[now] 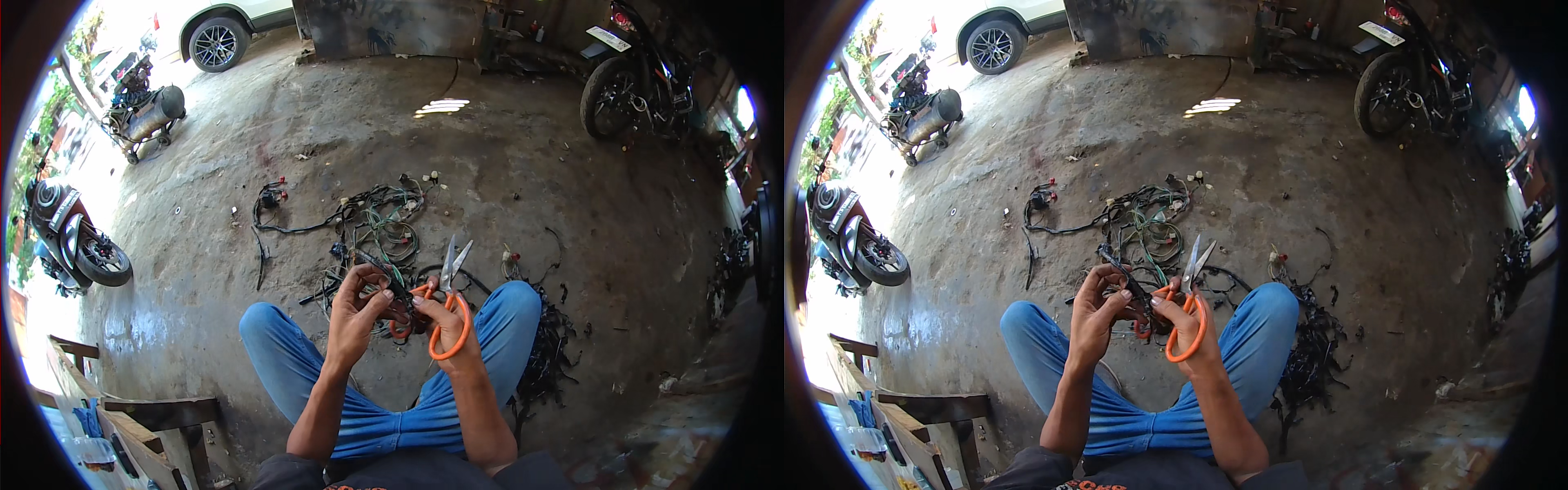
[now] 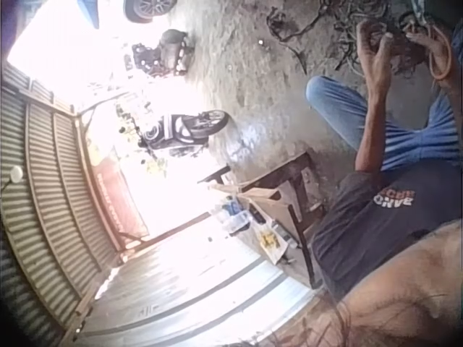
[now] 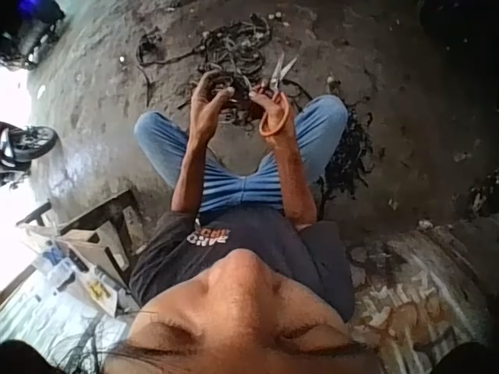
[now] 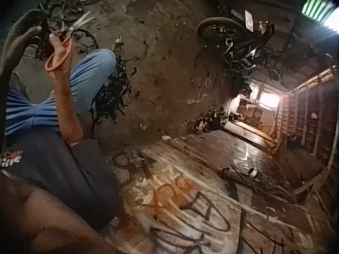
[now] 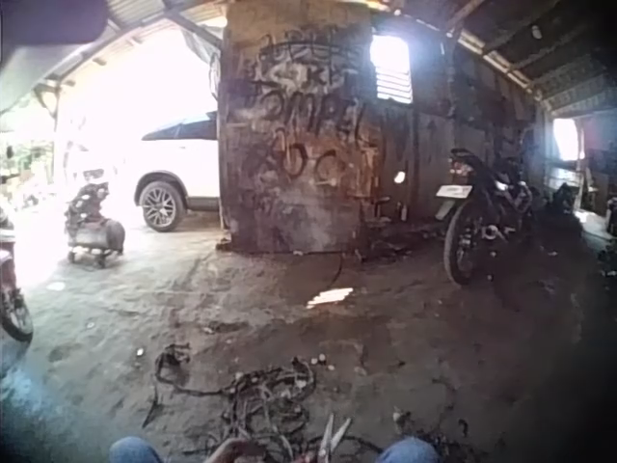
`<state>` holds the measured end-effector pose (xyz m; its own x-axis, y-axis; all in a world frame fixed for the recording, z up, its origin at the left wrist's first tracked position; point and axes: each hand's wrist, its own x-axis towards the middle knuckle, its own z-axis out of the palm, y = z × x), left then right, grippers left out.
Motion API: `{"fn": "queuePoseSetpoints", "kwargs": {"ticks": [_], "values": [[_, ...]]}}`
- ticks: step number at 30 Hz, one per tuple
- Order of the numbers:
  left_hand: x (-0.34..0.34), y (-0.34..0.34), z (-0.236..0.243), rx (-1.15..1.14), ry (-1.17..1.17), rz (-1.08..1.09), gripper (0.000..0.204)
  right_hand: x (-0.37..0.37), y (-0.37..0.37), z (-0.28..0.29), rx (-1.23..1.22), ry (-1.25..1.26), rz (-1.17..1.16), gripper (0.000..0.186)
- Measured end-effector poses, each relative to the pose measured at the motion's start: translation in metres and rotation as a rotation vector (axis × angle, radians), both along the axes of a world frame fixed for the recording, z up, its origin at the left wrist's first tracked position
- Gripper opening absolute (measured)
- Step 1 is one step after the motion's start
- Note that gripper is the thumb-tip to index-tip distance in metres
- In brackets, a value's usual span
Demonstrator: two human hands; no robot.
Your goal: The recorder is sitting on the floor, cutting and stripping electrical wires on a motorcycle wiring harness using scissors.
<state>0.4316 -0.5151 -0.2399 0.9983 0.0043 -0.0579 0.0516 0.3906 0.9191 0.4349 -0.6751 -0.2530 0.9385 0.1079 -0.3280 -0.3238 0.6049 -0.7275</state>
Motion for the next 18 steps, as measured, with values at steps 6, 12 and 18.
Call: {"fn": "queuePoseSetpoints", "kwargs": {"ticks": [6,12,18], "values": [[-0.002,0.004,-0.001,-0.078,0.031,-0.015,0.030,0.003,0.003,-0.008,0.285,0.096,0.120,0.019],[0.002,0.003,-0.009,0.070,-0.108,-0.006,0.027,0.004,0.002,-0.023,0.002,0.007,0.222,0.020],[0.007,0.001,0.000,-0.097,-0.082,-0.075,0.032,0.001,0.002,-0.008,-0.199,-0.069,0.141,0.020]]}}
